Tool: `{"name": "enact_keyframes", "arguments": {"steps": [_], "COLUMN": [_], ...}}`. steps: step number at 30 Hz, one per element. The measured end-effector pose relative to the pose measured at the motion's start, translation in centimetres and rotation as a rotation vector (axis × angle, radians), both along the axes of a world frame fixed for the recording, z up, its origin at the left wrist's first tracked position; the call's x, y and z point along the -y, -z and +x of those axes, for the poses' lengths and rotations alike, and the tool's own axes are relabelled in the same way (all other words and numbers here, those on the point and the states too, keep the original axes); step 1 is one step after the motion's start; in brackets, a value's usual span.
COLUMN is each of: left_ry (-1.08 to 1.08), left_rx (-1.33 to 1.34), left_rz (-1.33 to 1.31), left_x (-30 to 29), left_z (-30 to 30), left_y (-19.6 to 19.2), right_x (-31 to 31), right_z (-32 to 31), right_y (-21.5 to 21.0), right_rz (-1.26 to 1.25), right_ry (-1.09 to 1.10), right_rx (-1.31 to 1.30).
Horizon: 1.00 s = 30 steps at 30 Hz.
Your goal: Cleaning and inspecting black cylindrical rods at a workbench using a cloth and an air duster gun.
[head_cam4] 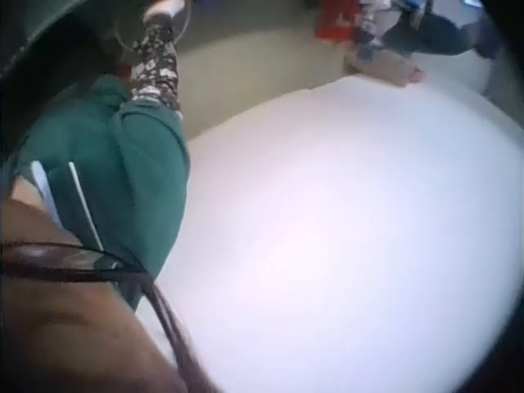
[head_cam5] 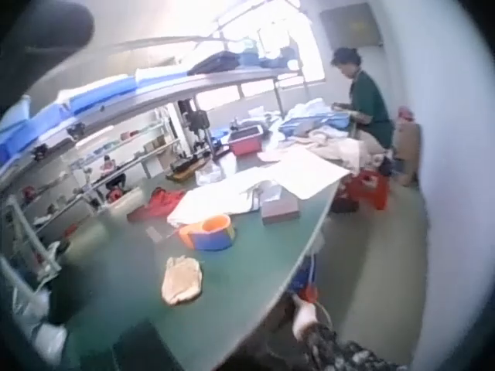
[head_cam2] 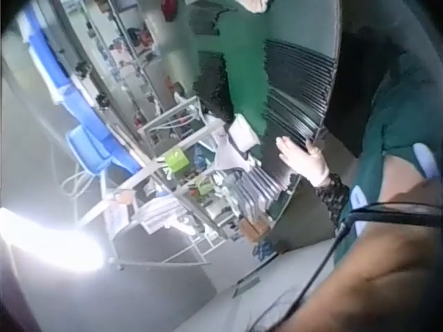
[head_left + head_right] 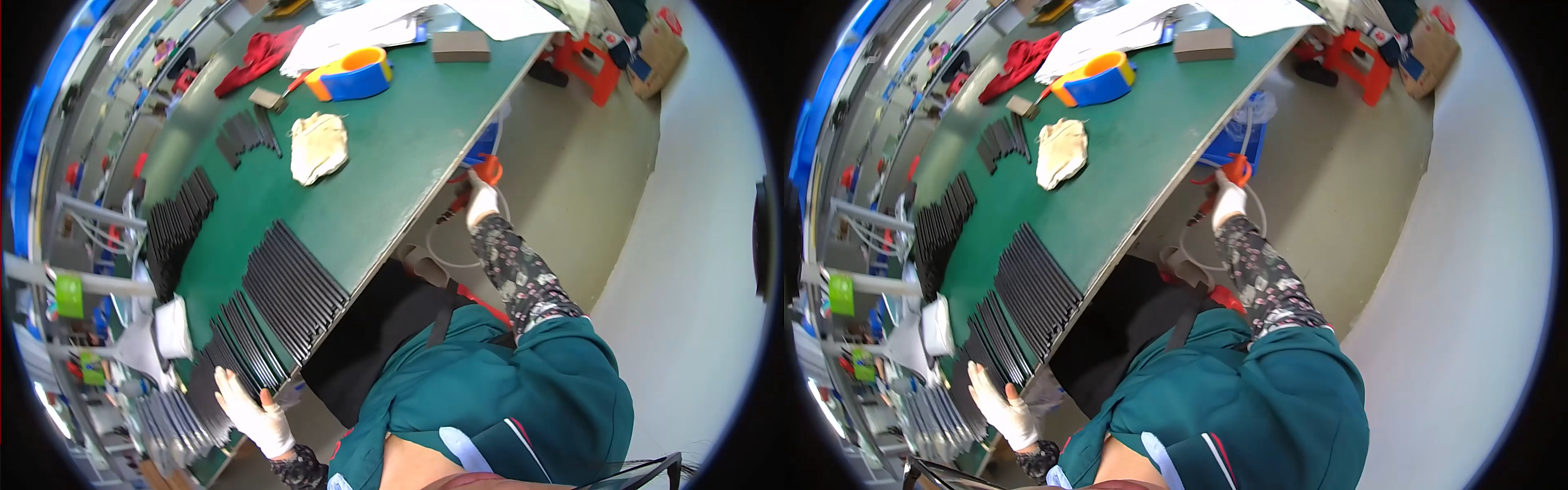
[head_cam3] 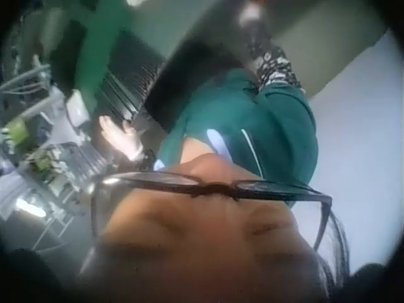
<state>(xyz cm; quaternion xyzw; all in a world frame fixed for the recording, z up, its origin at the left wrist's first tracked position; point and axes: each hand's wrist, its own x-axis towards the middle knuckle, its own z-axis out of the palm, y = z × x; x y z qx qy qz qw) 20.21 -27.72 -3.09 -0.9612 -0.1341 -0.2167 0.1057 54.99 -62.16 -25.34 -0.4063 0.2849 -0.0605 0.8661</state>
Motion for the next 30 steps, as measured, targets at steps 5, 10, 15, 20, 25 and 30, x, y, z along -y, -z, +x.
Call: {"name": "enact_keyframes", "arguments": {"steps": [5,10,15,20,25,30], "left_ry": [-0.004,-0.013,0.012,0.049,0.053,0.028], "left_rx": [-0.054,-0.104,-0.124,-0.119,-0.133,-0.131], "left_rz": [0.084,0.089,0.09,0.115,0.127,0.126], "left_x": [0.5,1.0,1.5,1.5,1.4,1.4], "left_z": [1.0,1.6,2.6,3.1,3.0,2.1], "left_y": [-1.2,-2.0,-2.3,-2.2,-1.9,-2.1], "right_x": [-3.9,-5.1,-3.4,-2.6,-3.3,-5.2], "right_z": [3.5,3.9,3.5,3.9,6.1,7.5], "right_y": [1.5,-2.2,-3.6,-4.6,-3.6,-2.4], "right_rz": [0.301,0.375,0.379,0.36,0.396,0.425], "right_ry": [0.146,0.159,0.158,0.212,0.191,0.167], "right_rx": [-0.019,-0.054,-0.075,-0.089,0.004,0.014]}}
